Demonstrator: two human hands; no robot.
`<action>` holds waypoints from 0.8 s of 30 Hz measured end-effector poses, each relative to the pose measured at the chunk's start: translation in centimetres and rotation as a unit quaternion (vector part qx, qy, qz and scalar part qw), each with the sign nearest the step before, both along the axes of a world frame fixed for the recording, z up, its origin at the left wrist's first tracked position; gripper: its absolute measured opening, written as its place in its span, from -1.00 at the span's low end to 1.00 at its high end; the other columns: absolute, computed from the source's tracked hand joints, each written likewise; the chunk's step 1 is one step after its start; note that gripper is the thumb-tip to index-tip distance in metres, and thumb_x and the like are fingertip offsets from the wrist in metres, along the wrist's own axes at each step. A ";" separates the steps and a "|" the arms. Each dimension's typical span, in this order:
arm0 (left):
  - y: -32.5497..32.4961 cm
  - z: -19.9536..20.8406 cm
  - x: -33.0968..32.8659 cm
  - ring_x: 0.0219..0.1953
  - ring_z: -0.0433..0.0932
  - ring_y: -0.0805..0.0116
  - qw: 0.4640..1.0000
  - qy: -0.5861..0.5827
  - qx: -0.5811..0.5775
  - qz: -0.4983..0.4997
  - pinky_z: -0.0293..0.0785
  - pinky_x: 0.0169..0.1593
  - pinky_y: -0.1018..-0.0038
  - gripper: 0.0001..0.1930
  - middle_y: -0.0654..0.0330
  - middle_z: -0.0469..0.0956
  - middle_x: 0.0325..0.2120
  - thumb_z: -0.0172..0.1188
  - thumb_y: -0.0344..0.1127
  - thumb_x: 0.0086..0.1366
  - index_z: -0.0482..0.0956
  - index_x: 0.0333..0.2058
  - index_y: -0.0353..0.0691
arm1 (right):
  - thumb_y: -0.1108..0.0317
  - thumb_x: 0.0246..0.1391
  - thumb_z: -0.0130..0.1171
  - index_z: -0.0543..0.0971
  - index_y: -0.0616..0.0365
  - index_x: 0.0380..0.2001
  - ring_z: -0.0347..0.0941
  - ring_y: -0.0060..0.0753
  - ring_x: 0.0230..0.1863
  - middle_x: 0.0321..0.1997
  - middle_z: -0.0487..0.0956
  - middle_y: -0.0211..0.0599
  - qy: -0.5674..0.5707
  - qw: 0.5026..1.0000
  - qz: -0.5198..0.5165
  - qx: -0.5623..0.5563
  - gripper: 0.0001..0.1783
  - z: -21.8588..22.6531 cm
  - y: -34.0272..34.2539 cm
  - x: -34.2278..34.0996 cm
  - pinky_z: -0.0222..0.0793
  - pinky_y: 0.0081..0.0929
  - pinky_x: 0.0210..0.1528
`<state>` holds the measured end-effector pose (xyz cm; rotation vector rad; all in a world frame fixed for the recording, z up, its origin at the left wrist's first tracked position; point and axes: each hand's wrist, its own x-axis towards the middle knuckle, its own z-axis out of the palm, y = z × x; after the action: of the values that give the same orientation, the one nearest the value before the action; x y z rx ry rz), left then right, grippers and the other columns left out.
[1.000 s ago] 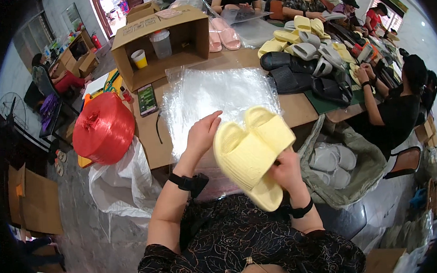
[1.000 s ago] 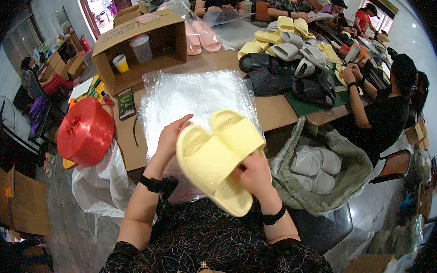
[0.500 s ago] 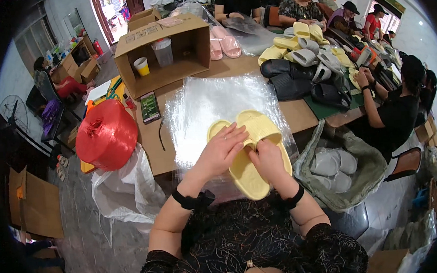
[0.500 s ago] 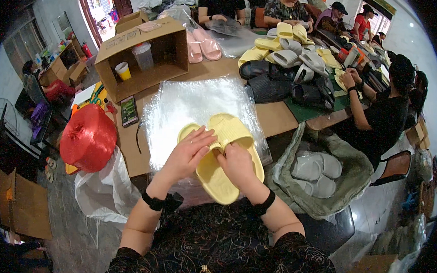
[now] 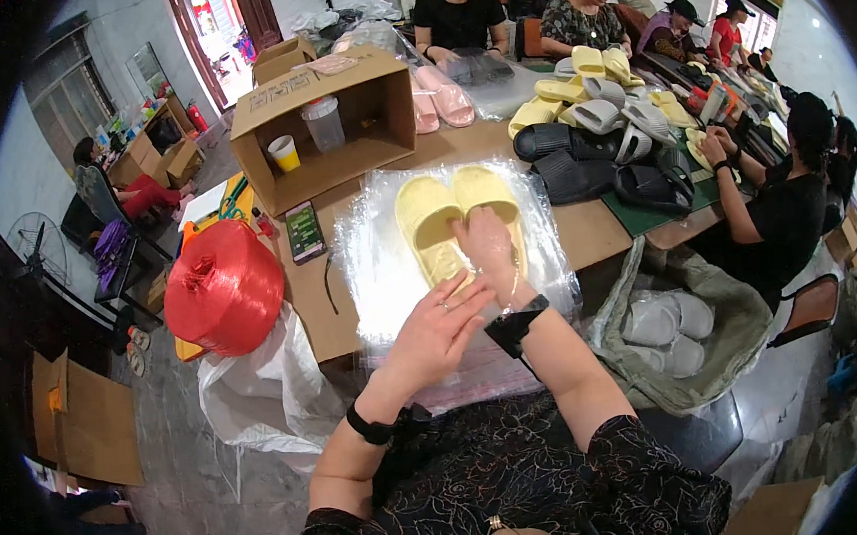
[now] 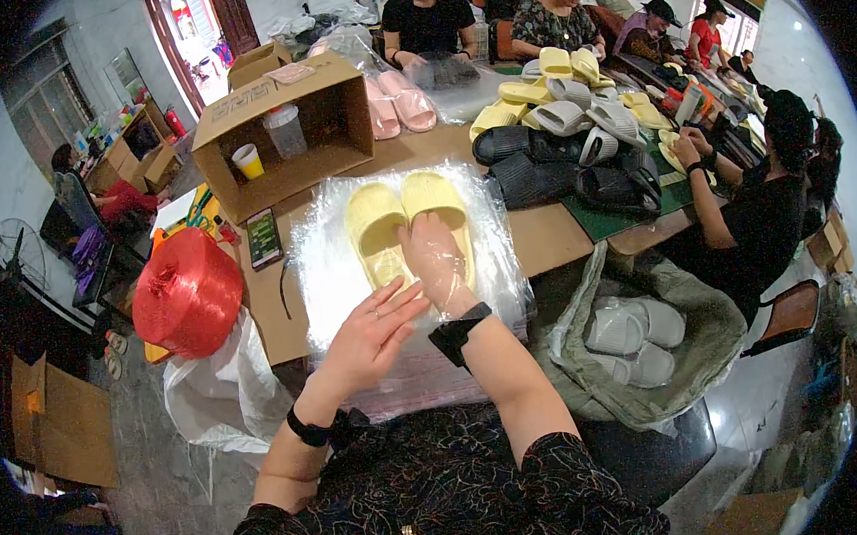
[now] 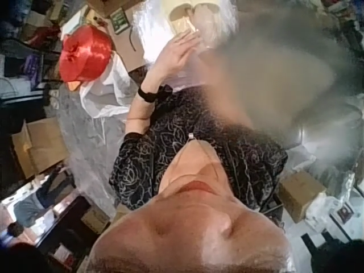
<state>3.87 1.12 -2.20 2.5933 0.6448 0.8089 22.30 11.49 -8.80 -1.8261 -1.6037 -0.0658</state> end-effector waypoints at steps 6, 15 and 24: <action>1.7 -1.8 -3.4 0.41 0.18 -0.02 0.994 -0.034 -0.096 0.039 0.12 0.41 0.16 -0.55 0.06 0.34 0.31 0.14 -0.23 0.35 0.50 0.20 -0.12 | 0.16 0.12 0.28 0.42 0.35 0.07 0.33 0.20 0.15 0.05 0.46 0.20 0.016 0.992 0.079 0.101 -0.42 -0.4 -8.8 -1.5 0.28 -0.03 0.20; 6.7 -5.4 -3.1 0.41 0.03 -0.32 0.970 -0.051 -0.030 0.238 0.06 0.41 0.05 -0.36 -0.28 0.07 0.38 0.15 -0.03 0.36 0.28 0.31 -0.22 | 0.25 0.02 0.36 0.67 0.09 -0.21 0.58 -0.17 -0.07 -0.17 0.64 -0.27 0.146 0.919 0.366 -0.030 -0.74 11.8 -18.4 0.0 0.54 -0.33 -0.15; 7.5 -9.3 -4.1 0.43 -0.03 -0.32 0.970 0.017 -0.062 0.235 0.05 0.43 0.06 -0.23 -0.38 -0.06 0.39 0.24 -0.01 0.29 0.17 0.39 -0.10 | 0.24 0.09 0.30 0.60 0.04 0.02 0.37 0.01 0.25 0.20 0.51 -0.16 -0.073 0.976 0.192 -0.071 -0.60 2.3 -14.6 2.4 0.26 -0.11 0.26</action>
<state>-0.27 8.64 -11.47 2.3725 1.3077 0.8264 24.68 -3.07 -6.48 -1.6117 -2.0869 0.0950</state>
